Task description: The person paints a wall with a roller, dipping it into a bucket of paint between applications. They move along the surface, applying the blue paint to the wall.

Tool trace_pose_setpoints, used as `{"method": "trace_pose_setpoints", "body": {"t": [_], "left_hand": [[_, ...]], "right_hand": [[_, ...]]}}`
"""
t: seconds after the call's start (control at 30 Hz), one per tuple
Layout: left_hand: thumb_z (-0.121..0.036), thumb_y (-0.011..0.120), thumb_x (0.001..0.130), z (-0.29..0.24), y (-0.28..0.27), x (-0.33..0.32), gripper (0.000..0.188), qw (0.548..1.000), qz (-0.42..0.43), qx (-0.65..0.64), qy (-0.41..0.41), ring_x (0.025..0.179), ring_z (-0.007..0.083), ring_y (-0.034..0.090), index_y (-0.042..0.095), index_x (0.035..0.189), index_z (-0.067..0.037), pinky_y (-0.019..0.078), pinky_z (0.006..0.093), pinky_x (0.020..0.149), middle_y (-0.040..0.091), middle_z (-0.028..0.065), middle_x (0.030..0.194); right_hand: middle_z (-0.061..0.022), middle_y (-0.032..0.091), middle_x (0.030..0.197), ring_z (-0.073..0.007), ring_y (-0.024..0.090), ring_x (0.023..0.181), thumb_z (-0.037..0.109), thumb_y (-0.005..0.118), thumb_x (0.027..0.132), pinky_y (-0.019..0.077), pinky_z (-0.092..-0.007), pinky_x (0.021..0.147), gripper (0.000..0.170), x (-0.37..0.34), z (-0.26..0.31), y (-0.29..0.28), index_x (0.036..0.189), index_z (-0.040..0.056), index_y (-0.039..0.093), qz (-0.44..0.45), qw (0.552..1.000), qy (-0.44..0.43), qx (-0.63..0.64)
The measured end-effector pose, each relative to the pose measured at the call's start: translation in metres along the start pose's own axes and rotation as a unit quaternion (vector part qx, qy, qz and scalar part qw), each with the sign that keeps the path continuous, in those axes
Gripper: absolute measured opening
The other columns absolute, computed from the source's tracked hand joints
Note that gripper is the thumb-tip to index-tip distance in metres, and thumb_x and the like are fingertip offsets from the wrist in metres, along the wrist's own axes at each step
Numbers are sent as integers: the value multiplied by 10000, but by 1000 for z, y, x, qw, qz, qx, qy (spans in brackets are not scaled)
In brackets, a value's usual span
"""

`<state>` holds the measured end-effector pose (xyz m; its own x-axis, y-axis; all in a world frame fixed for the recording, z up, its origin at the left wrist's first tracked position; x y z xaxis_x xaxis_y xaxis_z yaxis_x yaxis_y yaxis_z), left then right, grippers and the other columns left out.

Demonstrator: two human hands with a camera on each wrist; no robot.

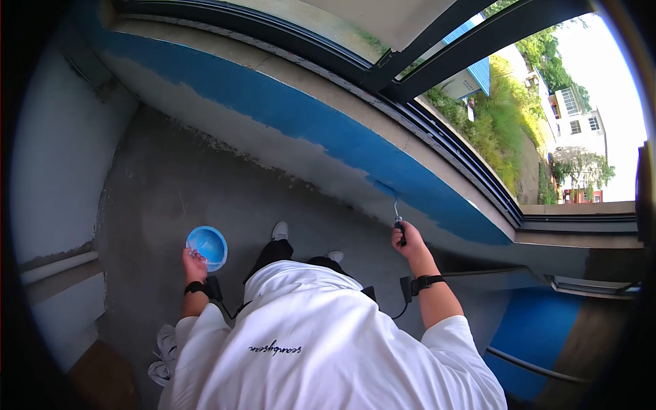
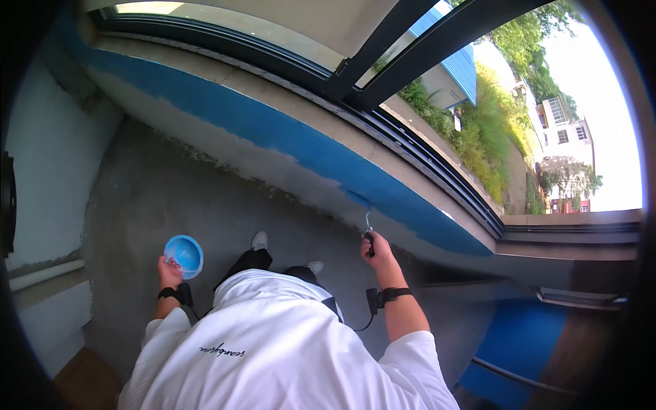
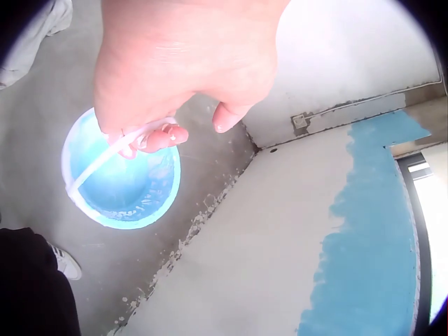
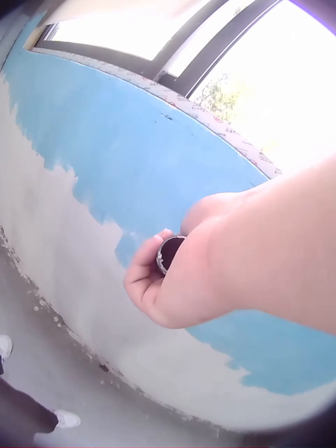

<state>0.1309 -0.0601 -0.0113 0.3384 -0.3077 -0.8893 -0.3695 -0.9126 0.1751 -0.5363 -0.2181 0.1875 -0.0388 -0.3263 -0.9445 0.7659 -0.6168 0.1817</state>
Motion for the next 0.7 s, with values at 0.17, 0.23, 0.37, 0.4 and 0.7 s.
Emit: {"method": "trace_pose_setpoints", "body": {"t": [0.17,0.23,0.37,0.4,0.7], "left_hand": [[-354,586,784,3,6,12,262,1000,18,-26,2,599,140,392,461,773,-124,336,285,587,407,-2,651],[-363,580,778,2,3,14,261,1000,8,-21,18,589,145,406,476,762,-125,344,289,585,423,-4,638],[-370,566,790,4,-5,8,266,1000,22,-8,10,589,140,400,460,767,-127,332,279,586,407,-12,637],[-370,566,790,4,-4,-3,266,1000,25,-6,16,589,140,400,460,767,-127,332,279,586,407,-12,637],[-438,537,774,25,-66,-35,302,998,38,-8,-40,675,151,465,479,756,-142,369,340,690,486,-8,704]], "right_hand": [[32,436,621,-58,406,494,245,457,930,335,-196,434,219,-59,-6,8,846,46,492,39,998,-30,37],[38,431,611,-57,406,489,247,455,926,340,-196,436,220,-67,-4,9,830,52,489,37,997,-39,50],[36,422,598,-61,394,474,258,458,923,325,-197,416,232,-54,-3,1,822,52,491,5,997,-70,18],[33,411,583,-66,382,460,258,462,922,310,-198,402,239,-44,-3,0,815,47,491,-11,996,-84,-1],[44,431,577,-60,401,443,246,422,919,328,-192,395,240,48,6,9,769,64,467,-54,995,-71,-35]]}}
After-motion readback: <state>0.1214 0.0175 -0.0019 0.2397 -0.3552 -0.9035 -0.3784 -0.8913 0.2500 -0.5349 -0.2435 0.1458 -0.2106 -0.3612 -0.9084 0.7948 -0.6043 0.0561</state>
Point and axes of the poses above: each hand's wrist, its own x-axis towards the middle knuckle, its own y-axis out of the palm, z = x × y, the point moved 7 cm from there along x, towards the middle knuckle
